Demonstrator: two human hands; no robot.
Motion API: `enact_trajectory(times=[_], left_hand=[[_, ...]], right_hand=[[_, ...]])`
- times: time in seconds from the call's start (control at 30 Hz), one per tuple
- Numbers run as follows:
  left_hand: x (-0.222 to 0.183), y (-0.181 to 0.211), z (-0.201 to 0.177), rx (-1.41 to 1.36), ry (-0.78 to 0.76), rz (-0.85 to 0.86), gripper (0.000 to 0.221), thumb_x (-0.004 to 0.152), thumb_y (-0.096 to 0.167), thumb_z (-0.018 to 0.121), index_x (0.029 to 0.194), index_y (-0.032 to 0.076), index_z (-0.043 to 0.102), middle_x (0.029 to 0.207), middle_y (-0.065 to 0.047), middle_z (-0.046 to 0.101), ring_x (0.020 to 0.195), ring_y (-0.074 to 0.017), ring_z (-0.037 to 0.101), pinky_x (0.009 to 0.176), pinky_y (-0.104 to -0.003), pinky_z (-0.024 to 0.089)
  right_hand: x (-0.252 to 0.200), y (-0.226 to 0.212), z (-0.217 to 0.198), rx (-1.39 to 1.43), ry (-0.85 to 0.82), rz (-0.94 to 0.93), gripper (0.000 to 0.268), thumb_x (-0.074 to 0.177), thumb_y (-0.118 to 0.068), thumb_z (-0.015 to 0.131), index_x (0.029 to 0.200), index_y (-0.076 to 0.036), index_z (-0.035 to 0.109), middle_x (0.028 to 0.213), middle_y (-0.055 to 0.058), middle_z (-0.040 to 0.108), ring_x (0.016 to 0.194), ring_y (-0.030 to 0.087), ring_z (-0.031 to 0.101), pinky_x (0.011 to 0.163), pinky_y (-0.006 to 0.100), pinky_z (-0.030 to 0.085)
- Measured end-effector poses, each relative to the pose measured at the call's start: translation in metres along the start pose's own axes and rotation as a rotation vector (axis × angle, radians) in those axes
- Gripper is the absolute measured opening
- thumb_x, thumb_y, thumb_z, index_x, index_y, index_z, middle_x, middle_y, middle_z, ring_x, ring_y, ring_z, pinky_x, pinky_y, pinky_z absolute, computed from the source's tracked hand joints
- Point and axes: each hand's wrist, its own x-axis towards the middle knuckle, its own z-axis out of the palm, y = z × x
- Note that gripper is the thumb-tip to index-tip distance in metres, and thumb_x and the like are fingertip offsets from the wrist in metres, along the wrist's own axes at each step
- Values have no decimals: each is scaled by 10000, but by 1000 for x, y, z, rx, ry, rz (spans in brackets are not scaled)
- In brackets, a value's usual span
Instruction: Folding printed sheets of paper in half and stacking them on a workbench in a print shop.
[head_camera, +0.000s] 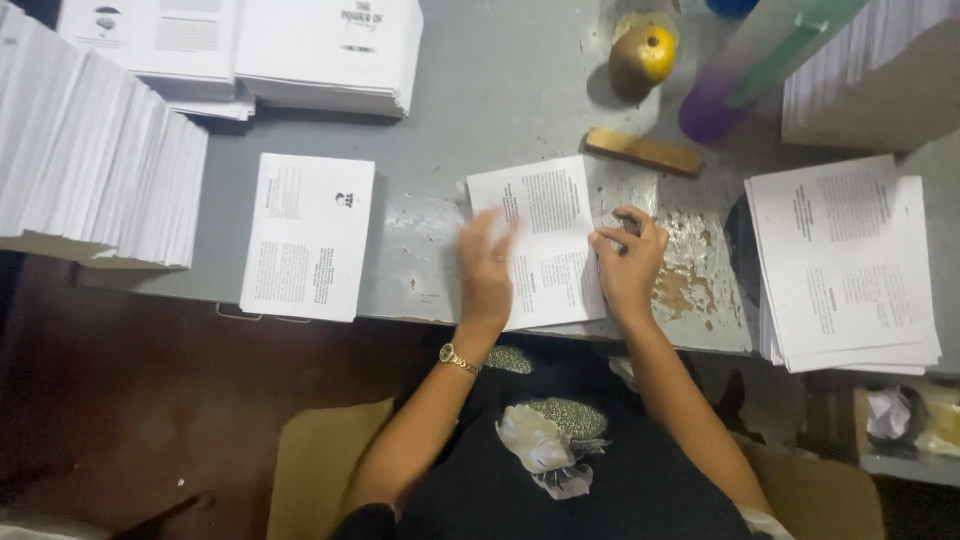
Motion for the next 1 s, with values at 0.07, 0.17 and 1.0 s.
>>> enact_trajectory(times=[0.07,0.17,1.0], left_hand=[[0,-5,3,69,-190,167,346,1051,72,509,1362,162,630,1448,-41,510,1405,-250,443,1244,-457,268],[5,-15,8,95,-462,358,392,1044,103,490,1398,233,600,1501,42,527,1436,-198,452,1245,-451,314],[9,8,20,119,-634,264,521,971,19,531,1442,239,562,1465,110,557,1459,-222,423,1244,-566,245]], right_hand=[[-2,5,-1,-30,4,-31,118,790,-108,856,886,-73,796,1211,36,650,1093,250,491,974,338,451],[2,3,-3,-61,5,-86,128,787,-114,867,889,-83,797,1217,38,648,1071,254,508,948,343,470],[62,8,-16,-90,108,-398,220,838,19,865,975,-130,780,1021,67,718,966,268,683,836,372,539]])
